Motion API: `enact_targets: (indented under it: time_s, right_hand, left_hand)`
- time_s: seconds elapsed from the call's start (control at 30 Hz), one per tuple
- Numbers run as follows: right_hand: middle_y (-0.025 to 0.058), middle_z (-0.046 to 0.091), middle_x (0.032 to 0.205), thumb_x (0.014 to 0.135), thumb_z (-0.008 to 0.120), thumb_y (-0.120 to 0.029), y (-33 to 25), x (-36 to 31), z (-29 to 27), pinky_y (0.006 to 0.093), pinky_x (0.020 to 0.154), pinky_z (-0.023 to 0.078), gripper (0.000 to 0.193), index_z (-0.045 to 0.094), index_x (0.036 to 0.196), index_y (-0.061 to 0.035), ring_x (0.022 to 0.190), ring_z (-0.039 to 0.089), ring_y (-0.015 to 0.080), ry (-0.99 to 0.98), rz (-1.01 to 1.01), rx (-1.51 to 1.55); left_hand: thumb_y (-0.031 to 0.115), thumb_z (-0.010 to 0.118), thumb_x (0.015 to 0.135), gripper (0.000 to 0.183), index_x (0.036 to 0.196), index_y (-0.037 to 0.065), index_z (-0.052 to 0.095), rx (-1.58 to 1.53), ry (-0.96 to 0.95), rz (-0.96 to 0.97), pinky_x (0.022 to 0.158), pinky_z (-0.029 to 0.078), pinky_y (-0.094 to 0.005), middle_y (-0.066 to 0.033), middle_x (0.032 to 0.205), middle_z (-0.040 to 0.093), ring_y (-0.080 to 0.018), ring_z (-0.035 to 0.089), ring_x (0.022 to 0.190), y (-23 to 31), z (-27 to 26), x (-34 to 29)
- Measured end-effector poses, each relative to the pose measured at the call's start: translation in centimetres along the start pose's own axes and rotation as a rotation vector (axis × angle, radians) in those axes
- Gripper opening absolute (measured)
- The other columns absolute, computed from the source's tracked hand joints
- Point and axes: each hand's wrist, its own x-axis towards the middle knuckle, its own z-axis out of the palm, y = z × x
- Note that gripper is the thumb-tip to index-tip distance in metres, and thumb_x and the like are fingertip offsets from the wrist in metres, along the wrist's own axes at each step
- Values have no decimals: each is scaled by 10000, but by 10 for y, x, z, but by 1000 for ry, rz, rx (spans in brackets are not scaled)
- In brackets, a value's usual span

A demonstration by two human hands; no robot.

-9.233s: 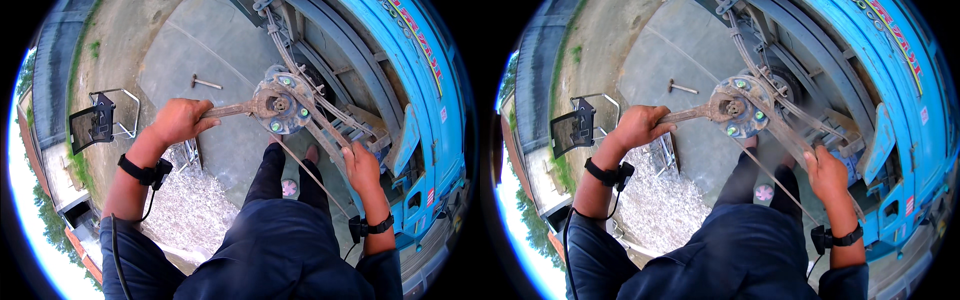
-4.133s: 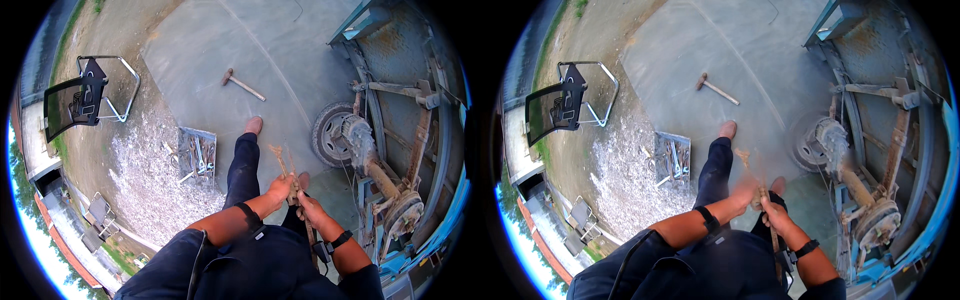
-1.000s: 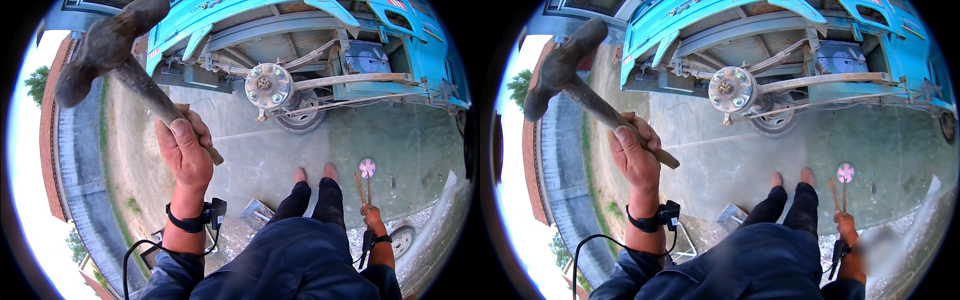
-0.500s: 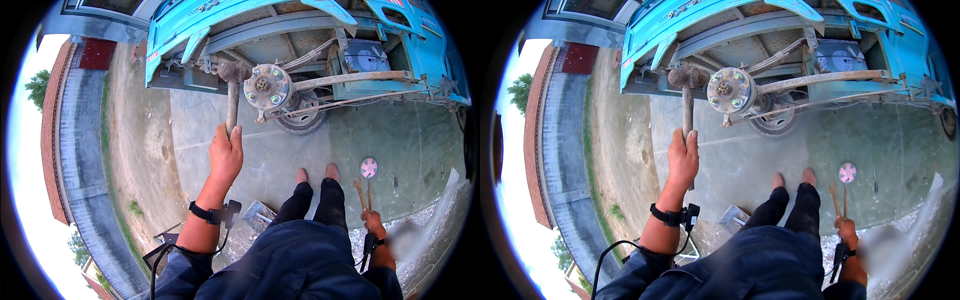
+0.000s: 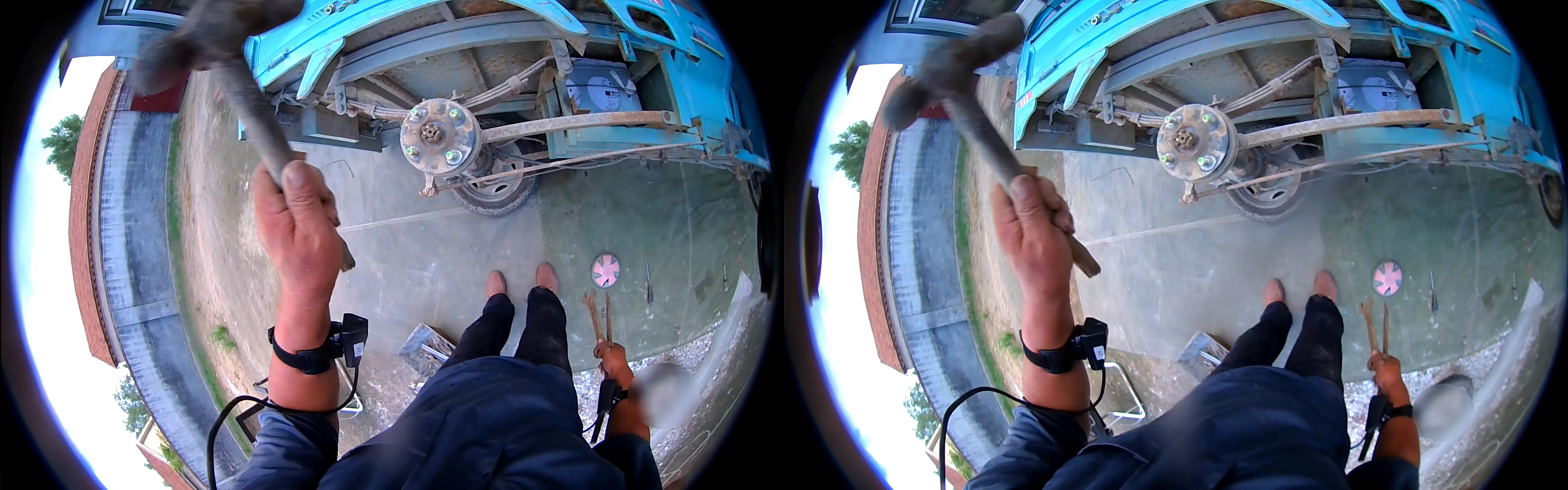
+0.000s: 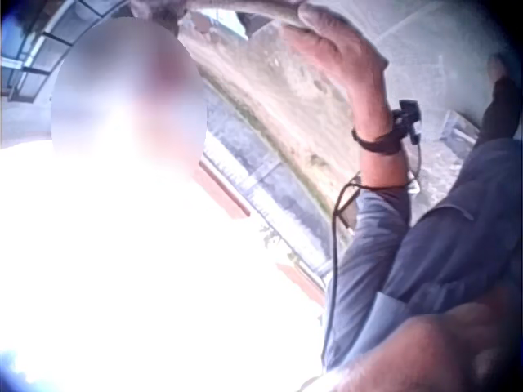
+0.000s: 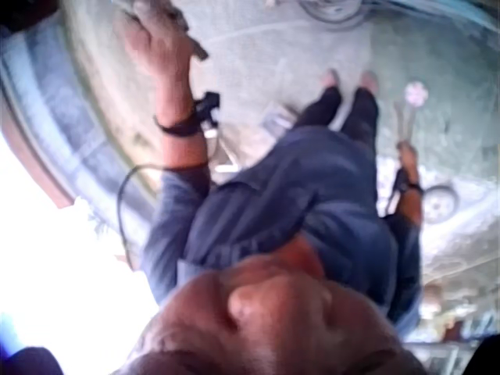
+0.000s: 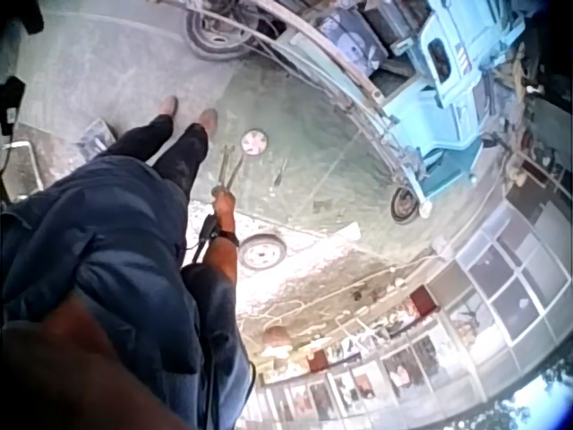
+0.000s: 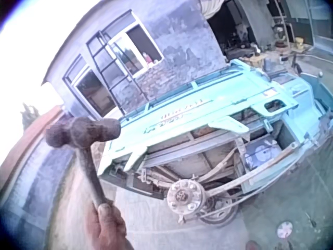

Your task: The person works on a vehicle axle using a hammer and a wrench. They strike the hub assembly with the hammer and use a large open-ended wrench together with a metal rod to manipulate the central hub component.

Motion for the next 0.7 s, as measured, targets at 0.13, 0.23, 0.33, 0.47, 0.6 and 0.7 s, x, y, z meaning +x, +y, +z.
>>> enact_targets:
  time_s: [0.13, 0.23, 0.33, 0.47, 0.6, 0.7]
  right_hand:
    - [72, 554, 601, 969, 538, -431, -11, 1, 4, 349, 431, 433, 491, 622, 707, -24, 433, 528, 193, 2, -27, 12]
    - [58, 544, 594, 967, 548, -425, -23, -2, 9, 339, 426, 422, 483, 612, 695, -30, 430, 517, 177, -18, -33, 40]
    - [44, 533, 589, 965, 555, -417, -37, -1, 7, 328, 422, 410, 474, 601, 683, -39, 427, 503, 166, -14, -76, 81]
    - [42, 531, 600, 965, 552, -416, -28, -1, 4, 330, 422, 407, 473, 599, 681, -41, 426, 497, 171, -40, -60, 60]
    - [46, 535, 606, 966, 546, -426, -27, 1, 6, 336, 429, 416, 485, 604, 679, -39, 432, 508, 177, -38, -52, 31]
    - [53, 539, 607, 966, 543, -430, -20, 6, 7, 337, 433, 421, 491, 608, 680, -36, 434, 513, 179, -31, -58, 23]
  left_hand:
    - [283, 382, 1070, 256, 1016, 37, 429, -179, 109, 196, 448, 380, -196, 1, 674, 426, -60, 421, 510, -1, 7, -2]
    - [317, 499, 1023, 363, 985, -43, 473, 680, -450, -297, 638, 472, -411, -199, 753, 588, -267, 612, 712, -91, 17, -65]
    - [317, 512, 1016, 342, 956, -20, 496, 516, -369, -358, 596, 456, -433, -209, 716, 577, -329, 563, 647, -88, 24, -56]
    - [313, 508, 1023, 326, 948, -5, 514, 445, -234, -323, 561, 444, -385, -112, 666, 553, -220, 539, 587, -72, 19, -55]
    - [309, 517, 1019, 323, 988, -12, 528, 489, -256, -322, 599, 457, -395, -139, 696, 576, -254, 564, 630, -74, 19, -55]
    - [304, 530, 1011, 326, 1002, -22, 540, 497, -334, -375, 633, 468, -421, -185, 728, 594, -306, 573, 657, -75, 30, -58]
